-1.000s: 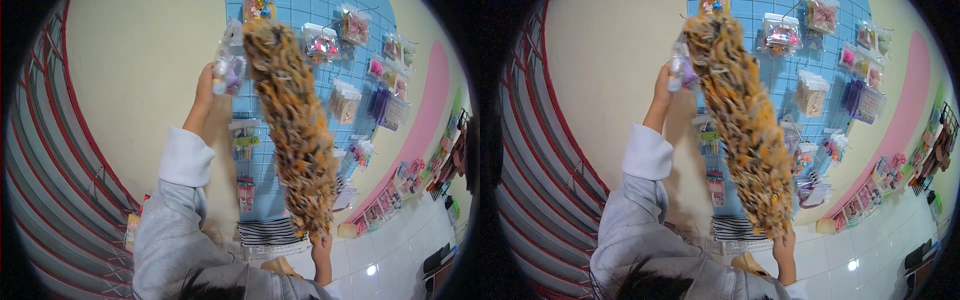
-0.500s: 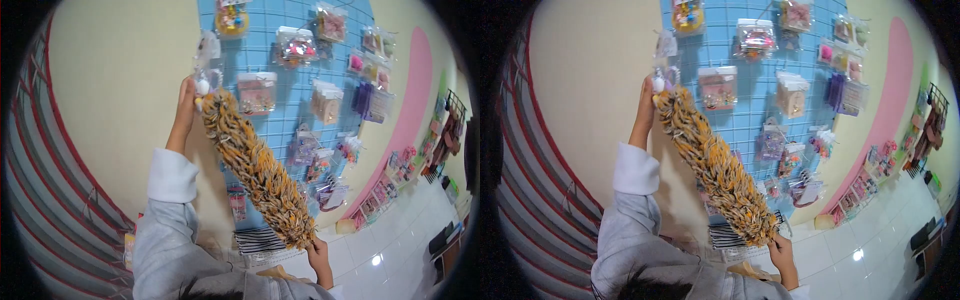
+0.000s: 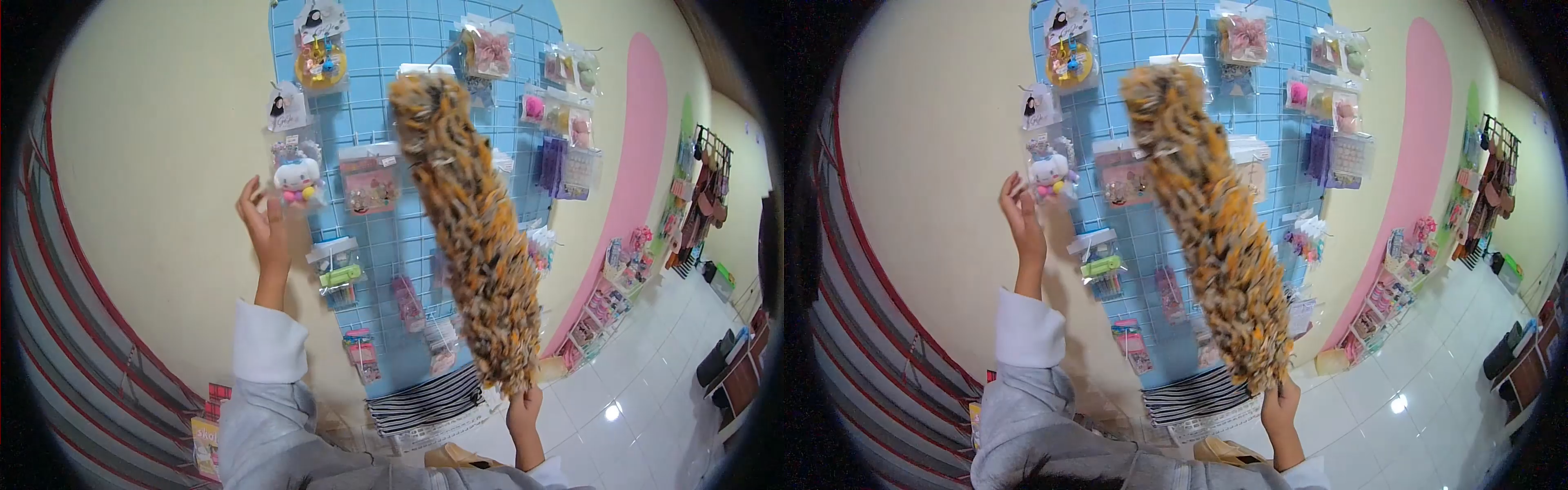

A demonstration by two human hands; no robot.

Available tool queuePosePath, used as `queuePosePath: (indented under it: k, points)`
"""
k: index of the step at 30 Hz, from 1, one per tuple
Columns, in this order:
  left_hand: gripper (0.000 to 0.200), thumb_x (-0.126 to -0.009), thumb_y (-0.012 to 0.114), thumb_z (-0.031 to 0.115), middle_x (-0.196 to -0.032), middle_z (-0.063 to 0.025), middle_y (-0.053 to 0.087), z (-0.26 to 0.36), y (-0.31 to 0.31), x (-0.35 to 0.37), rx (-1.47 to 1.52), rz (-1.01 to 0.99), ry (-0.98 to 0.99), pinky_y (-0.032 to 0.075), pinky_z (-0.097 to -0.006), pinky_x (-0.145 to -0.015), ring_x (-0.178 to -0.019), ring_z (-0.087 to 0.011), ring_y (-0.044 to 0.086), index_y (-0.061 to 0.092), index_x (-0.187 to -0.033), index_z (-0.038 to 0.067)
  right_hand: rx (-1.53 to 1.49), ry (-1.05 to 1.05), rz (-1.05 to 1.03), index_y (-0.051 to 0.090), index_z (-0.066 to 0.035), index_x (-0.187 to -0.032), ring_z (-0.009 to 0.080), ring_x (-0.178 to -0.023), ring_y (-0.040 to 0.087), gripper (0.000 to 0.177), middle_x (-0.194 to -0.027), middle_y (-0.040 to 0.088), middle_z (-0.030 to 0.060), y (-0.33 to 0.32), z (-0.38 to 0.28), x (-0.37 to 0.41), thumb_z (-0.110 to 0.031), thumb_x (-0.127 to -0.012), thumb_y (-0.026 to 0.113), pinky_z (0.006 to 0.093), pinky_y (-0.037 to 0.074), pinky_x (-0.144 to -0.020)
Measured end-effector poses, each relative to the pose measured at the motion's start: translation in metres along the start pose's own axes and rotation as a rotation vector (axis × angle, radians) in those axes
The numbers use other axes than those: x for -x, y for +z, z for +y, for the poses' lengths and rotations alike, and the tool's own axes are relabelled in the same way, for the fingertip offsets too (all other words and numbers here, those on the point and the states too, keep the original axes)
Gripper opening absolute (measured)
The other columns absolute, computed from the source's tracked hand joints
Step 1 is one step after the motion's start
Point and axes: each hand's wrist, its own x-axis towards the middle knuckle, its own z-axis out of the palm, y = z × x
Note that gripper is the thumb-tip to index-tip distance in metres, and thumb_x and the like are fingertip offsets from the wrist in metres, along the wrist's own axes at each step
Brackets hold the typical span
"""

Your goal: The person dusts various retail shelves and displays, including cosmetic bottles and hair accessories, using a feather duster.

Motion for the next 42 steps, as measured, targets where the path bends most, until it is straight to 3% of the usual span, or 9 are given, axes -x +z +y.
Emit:
queuePosePath:
  k: [3, 6, 12, 21, 29, 32, 35, 38, 42]
  points:
    - [0.042, -0.095, 0.050, 0.030, -0.130, -0.0150, 0.043, 0.032, 0.003, -0.006, -0.240, 0.119, 0.349, 0.034, -0.0415, -0.101, -0.123, -0.0269, 0.041, 0.044, -0.127, 0.004, 0.061, 0.000, 0.017, 0.059, 0.004, -0.090, 0.0100, -0.064, 0.048, 0.017, -0.068, 0.055, 0.0027, -0.003, -0.006, -0.021, -0.002, -0.087, 0.043, 0.0253, 0.039, -0.057]
    - [0.032, -0.090, 0.054, 0.022, -0.128, -0.0166, 0.046, 0.084, 0.015, -0.022, -0.349, 0.024, 0.639, 0.035, -0.0422, -0.100, -0.122, -0.0294, 0.042, 0.052, -0.116, 0.003, 0.092, -0.013, -0.012, 0.058, 0.004, -0.089, 0.0082, -0.061, 0.042, 0.014, -0.066, 0.049, 0.0015, -0.005, -0.002, -0.039, -0.003, -0.087, 0.046, 0.0237, 0.035, -0.054]
    - [0.020, -0.082, 0.061, 0.016, -0.117, -0.0140, 0.057, 0.153, 0.073, -0.051, -0.349, -0.261, 0.727, 0.039, -0.0414, -0.097, -0.111, -0.0317, 0.051, 0.062, -0.100, 0.006, 0.098, -0.013, -0.041, 0.061, 0.004, -0.097, 0.0105, -0.065, 0.048, 0.018, -0.069, 0.056, 0.0057, -0.008, 0.011, -0.037, -0.007, -0.090, 0.048, 0.0272, 0.041, -0.060]
    - [0.031, -0.084, 0.059, 0.027, -0.127, -0.0136, 0.055, 0.151, 0.168, -0.065, -0.663, -0.354, 0.828, 0.038, -0.0448, -0.100, -0.120, -0.0338, 0.048, 0.065, -0.111, 0.013, 0.105, 0.042, -0.221, 0.060, 0.002, -0.100, 0.0144, -0.061, 0.049, 0.022, -0.067, 0.055, 0.0112, -0.030, 0.027, -0.039, -0.018, -0.095, 0.051, 0.0299, 0.042, -0.059]
    - [0.038, -0.084, 0.059, 0.028, -0.132, -0.0156, 0.051, 0.128, 0.196, -0.058, -0.887, -0.468, 0.733, 0.036, -0.0441, -0.104, -0.123, -0.0342, 0.046, 0.061, -0.119, 0.015, -0.014, 0.188, -0.328, 0.054, 0.000, -0.075, 0.0084, -0.062, 0.045, 0.036, -0.064, 0.051, 0.0013, -0.027, 0.018, -0.060, -0.028, -0.098, 0.050, 0.0257, 0.038, -0.056]
    - [0.040, -0.085, 0.058, 0.028, -0.135, -0.0165, 0.049, 0.127, 0.198, -0.057, -0.893, -0.478, 0.726, 0.034, -0.0442, -0.105, -0.125, -0.0350, 0.044, 0.059, -0.123, 0.015, -0.042, 0.170, -0.362, 0.057, 0.001, -0.089, 0.0103, -0.057, 0.044, 0.025, -0.061, 0.050, 0.0038, -0.033, 0.022, -0.066, -0.021, -0.098, 0.049, 0.0285, 0.038, -0.054]
    - [0.041, -0.088, 0.056, 0.032, -0.139, -0.0179, 0.045, 0.123, 0.200, -0.051, -0.861, -0.480, 0.672, 0.032, -0.0440, -0.107, -0.129, -0.0362, 0.039, 0.057, -0.125, 0.015, -0.107, 0.150, -0.386, 0.054, 0.000, -0.075, 0.0079, -0.060, 0.044, 0.035, -0.064, 0.051, 0.0002, -0.043, 0.029, -0.065, -0.025, -0.098, 0.049, 0.0258, 0.037, -0.054]
    - [0.043, -0.091, 0.053, 0.038, -0.143, -0.0189, 0.040, 0.123, 0.204, -0.051, -0.741, -0.506, 0.505, 0.028, -0.0438, -0.109, -0.135, -0.0372, 0.032, 0.057, -0.126, 0.013, -0.117, 0.092, -0.400, 0.059, 0.001, -0.093, 0.0113, -0.060, 0.048, 0.024, -0.064, 0.054, 0.0037, -0.057, 0.049, -0.065, -0.021, -0.095, 0.051, 0.0284, 0.040, -0.056]
    - [0.046, -0.094, 0.048, 0.043, -0.144, -0.0201, 0.039, 0.145, 0.206, -0.049, -0.681, -0.517, 0.366, 0.024, -0.0435, -0.111, -0.138, -0.0380, 0.026, 0.059, -0.124, 0.011, -0.196, 0.129, -0.405, 0.060, 0.002, -0.095, 0.0113, -0.061, 0.050, 0.022, -0.066, 0.056, 0.0042, -0.085, 0.062, -0.070, -0.018, -0.093, 0.050, 0.0292, 0.041, -0.058]
